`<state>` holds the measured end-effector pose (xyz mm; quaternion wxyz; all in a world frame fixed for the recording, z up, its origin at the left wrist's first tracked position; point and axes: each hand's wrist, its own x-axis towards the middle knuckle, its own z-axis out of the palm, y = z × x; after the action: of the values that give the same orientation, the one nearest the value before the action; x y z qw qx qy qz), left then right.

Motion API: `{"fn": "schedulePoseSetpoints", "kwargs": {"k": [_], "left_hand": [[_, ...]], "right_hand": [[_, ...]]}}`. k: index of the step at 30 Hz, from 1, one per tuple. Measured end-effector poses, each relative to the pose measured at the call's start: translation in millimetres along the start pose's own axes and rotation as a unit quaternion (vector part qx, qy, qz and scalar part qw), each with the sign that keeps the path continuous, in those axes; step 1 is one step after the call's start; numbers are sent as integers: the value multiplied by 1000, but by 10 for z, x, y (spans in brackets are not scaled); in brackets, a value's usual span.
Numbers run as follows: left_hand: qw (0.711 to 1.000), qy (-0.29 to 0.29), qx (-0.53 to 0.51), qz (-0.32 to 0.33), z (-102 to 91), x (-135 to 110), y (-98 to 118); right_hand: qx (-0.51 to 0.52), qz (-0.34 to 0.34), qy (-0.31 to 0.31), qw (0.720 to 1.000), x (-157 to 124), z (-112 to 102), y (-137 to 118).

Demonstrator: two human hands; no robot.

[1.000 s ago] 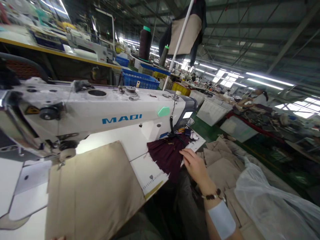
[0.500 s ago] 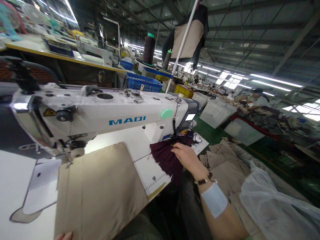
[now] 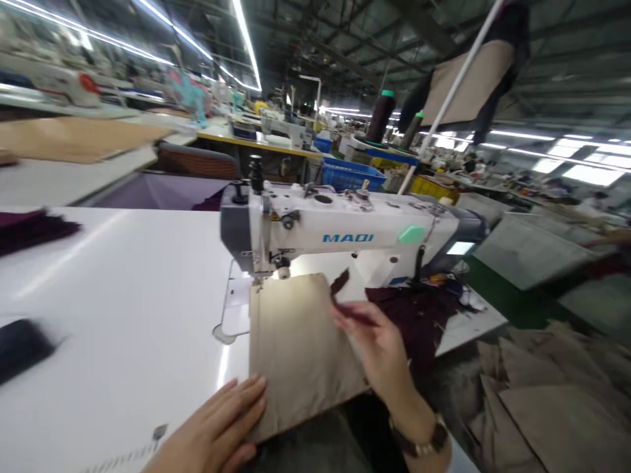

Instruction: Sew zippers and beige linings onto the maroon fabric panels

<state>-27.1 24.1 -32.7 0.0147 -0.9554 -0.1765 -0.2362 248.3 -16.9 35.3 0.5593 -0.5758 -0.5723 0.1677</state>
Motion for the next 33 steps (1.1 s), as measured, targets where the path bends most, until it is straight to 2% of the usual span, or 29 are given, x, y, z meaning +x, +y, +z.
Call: {"fn": "schedulePoseSetpoints", "kwargs": {"k": [3,5,7,9,14,21,24,33], "left_hand": [[997,-26,-20,-70,-190,111,119],[992,-45,-47,-104,-222,167,185],[991,-50,-65,-109,-185,187,224],[991,-39,-72,-104,-124,183,238],[993,-27,-84,-84,-112,161,212],[996,-32,-59,-61,-181,167,192],[995,-43,-58,-65,-200,170,199],[995,-56,-55,-57,-279,190,182]], "right_hand": [[-21,-69,-150,986,-286,529,-138],[-86,-102,-207,969,-422,708,-137],[-142,-130,-238,952,-475,754,-118],[-182,-144,-273,933,-450,711,-130],[-246,-145,-362,887,-196,568,-277],[-247,-172,-442,845,134,683,-245],[-250,-187,-451,836,224,723,-195],[-221,-187,-385,876,405,924,75]]}}
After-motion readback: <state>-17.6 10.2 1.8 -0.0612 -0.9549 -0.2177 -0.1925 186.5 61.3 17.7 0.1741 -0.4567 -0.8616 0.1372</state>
